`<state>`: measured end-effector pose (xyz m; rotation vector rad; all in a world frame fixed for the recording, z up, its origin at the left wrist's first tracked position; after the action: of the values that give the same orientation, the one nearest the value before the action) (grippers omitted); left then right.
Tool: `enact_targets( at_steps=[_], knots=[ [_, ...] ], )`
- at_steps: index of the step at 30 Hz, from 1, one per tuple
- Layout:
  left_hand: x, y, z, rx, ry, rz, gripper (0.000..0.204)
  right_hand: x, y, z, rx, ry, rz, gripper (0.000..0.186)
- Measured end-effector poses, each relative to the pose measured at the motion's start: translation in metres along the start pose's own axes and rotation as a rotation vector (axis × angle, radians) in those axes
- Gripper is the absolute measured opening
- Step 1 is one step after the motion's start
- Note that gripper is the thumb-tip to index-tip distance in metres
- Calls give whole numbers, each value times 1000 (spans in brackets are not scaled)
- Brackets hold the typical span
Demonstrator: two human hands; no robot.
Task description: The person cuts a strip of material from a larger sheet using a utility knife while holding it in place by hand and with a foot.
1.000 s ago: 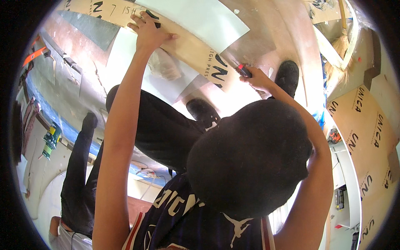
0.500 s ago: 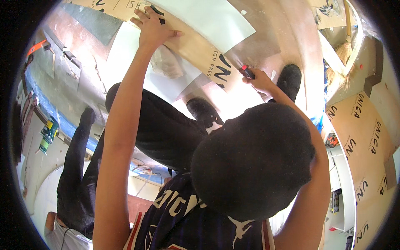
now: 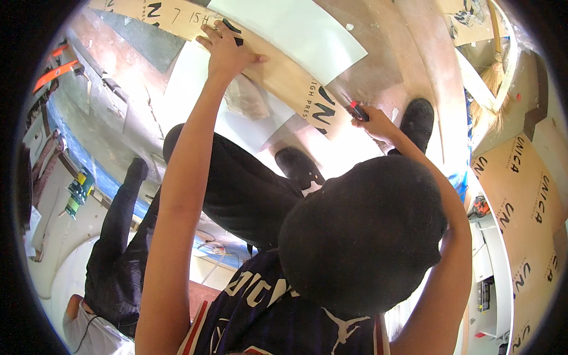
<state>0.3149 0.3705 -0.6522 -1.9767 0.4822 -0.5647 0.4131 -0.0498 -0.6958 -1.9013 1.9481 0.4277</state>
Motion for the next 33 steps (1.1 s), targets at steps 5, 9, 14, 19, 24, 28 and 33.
enact_targets(
  at_steps=[5, 9, 14, 19, 24, 28, 33],
  knots=[
    [10, -6, -5, -27, 28, 15, 157, 5, 3, 6, 28, -91, 7, 29],
    [4, -2, -3, -22, 9, -29, 157, 9, -8, -3, 88, -153, -16, 34],
    [3, -15, -6, 9, 44, 72, 155, -67, -49, -47, 444, -379, -326, 47],
    [13, -16, -7, -90, -59, 83, 152, -127, -71, -97, 626, -147, -140, 45],
    [10, -17, -1, -55, -66, 73, 151, -205, -20, -127, 557, -230, 160, 39],
    [5, -23, -4, -50, -41, 128, 146, -262, 33, -122, 434, -351, 186, 39],
    [0, -25, -8, 29, -18, 106, 143, -274, 26, -56, 587, -562, -59, 33]
  ],
)
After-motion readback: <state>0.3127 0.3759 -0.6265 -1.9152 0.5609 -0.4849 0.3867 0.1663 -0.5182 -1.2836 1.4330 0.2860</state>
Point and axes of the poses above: each hand's wrist, its own z-axis towards the middle knuckle, its own y-axis out of the palm, x = y × z, the point moved 8 cm from there along z, towards the middle knuckle, and after that the axes turned 4 degrees about -y, right-handed, at the moved point
